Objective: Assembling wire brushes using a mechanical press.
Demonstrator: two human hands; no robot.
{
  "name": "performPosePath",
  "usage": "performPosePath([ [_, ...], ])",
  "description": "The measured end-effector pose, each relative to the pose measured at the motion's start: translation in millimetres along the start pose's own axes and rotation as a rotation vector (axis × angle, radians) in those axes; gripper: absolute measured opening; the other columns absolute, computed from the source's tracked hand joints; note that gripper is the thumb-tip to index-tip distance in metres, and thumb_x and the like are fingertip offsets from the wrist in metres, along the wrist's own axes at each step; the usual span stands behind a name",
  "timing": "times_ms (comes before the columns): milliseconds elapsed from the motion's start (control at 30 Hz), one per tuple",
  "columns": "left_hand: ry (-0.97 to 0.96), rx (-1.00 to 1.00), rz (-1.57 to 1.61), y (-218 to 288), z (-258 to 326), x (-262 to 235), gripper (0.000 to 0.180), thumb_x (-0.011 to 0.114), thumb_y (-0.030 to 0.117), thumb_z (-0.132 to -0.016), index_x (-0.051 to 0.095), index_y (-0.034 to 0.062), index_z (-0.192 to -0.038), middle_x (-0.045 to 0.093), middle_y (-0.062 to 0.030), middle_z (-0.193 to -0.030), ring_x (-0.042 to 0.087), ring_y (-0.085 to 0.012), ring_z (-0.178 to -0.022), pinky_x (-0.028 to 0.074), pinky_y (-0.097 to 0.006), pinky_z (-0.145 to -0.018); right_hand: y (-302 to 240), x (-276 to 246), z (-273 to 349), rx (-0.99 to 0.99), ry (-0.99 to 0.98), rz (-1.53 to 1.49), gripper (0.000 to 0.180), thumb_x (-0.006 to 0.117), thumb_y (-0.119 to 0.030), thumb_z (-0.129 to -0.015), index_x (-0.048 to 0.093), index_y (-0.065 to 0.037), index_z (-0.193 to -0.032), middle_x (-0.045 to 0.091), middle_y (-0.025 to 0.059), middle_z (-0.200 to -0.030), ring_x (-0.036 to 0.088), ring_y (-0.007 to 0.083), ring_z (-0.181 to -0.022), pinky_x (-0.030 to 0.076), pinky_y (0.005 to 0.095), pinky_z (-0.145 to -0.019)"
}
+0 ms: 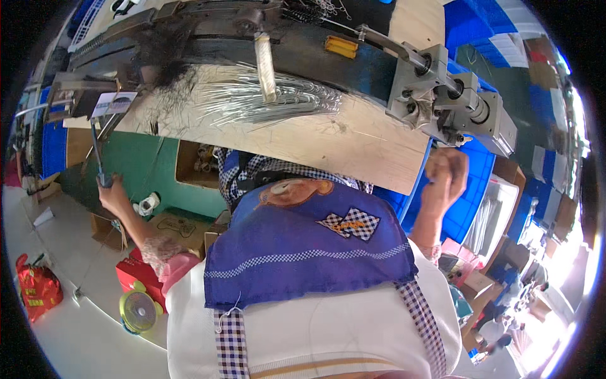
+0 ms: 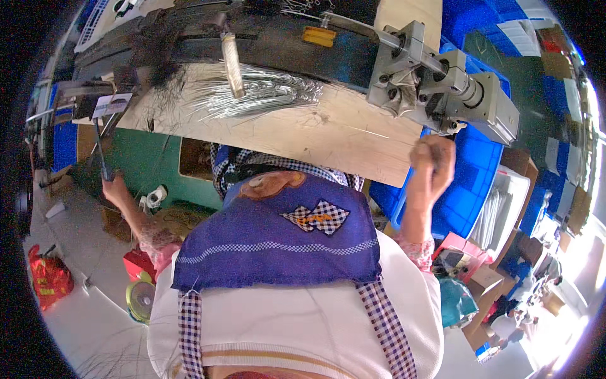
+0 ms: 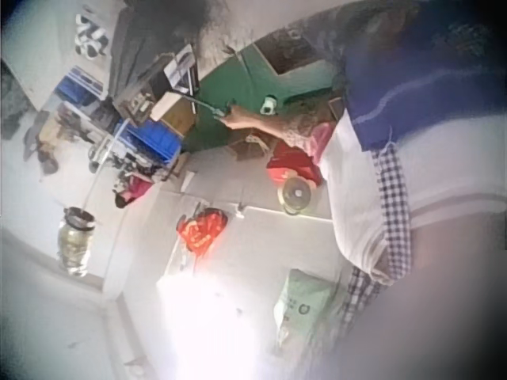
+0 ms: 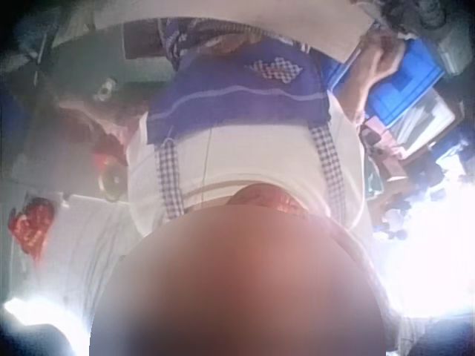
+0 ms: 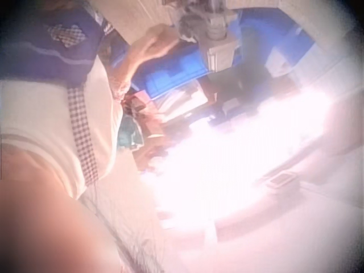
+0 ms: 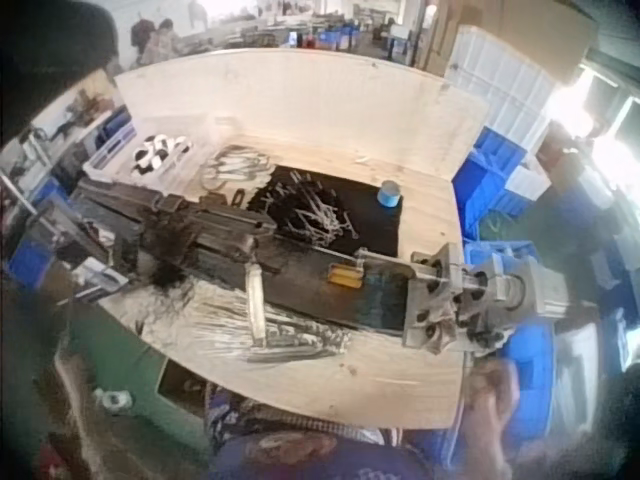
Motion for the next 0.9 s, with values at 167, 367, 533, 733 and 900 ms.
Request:
performPosePath([
  [167, 0.156, 0.09, -0.122, 116, 61, 13, 0.08, 0.067, 0.031, -0.081, 0.029, 0.001, -0.144, 0.052, -0.0229, -0.129, 0.049, -0.0384, -0.121, 0.037, -0.043, -0.103, -53, 12, -20, -0.208, -0.262, 0.289, 0.005, 0.055, 0.001, -0.083, 0.055, 0.0, -0.087, 0.052, 0.0028, -0.07, 0.046, 0.0083, -0.06, 0.036, 0.022, -0.054],
  [367, -0.512, 1.053, 0.805, 368, 172, -78, 0.069, 0.064, 0.026, -0.088, 0.03, -0.0036, -0.141, 0.045, -0.0215, -0.138, 0.043, -0.0334, -0.129, 0.029, -0.042, -0.108, -118, 123, -19, -0.782, -0.871, 0.381, 0.018, 0.062, 0.002, -0.066, 0.055, 0.001, -0.083, 0.055, 0.0108, -0.074, 0.056, 0.0283, -0.062, 0.044, 0.031, -0.057],
  [533, -1.314, 0.619, 0.978, 363, 182, -28, 0.023, 0.048, 0.021, -0.098, 0.052, -0.0005, -0.104, 0.059, -0.0087, -0.091, 0.057, -0.0173, -0.083, 0.047, -0.031, -0.074, -126, 160, -38, -0.782, -0.882, 0.381, 0.014, 0.065, -0.004, -0.078, 0.06, 0.001, -0.09, 0.061, 0.0113, -0.081, 0.062, 0.0289, -0.073, 0.049, 0.0334, -0.067],
  [733, -1.076, 0.326, 1.216, 357, 164, 33, 0.023, 0.039, 0.025, -0.102, 0.051, 0.0073, -0.094, 0.047, 0.0018, -0.077, 0.042, -0.0056, -0.062, 0.034, -0.021, -0.055, -85, 167, -84, -0.94, -0.607, 0.647, 0.016, 0.06, -0.007, -0.086, 0.064, -0.001, -0.1, 0.062, 0.0113, -0.092, 0.062, 0.0304, -0.083, 0.05, 0.0352, -0.073],
  [900, -1.516, -0.15, 1.601, 401, 194, 1, 0.019, 0.043, 0.024, -0.101, 0.052, 0.0094, -0.092, 0.045, 0.0008, -0.074, 0.044, -0.0057, -0.056, 0.033, -0.02, -0.047, -83, 196, -88, -0.993, -0.64, 0.808, 0.021, 0.059, -0.002, -0.078, 0.063, -0.002, -0.099, 0.059, 0.0092, -0.089, 0.061, 0.029, -0.084, 0.052, 0.0378, -0.07],
])
Point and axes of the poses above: each hand's wrist, its own z-axis away from the middle knuckle, its own x-axis out of the palm, y = z × x, the point moved 5 cm from there along -z, towards the middle knuckle
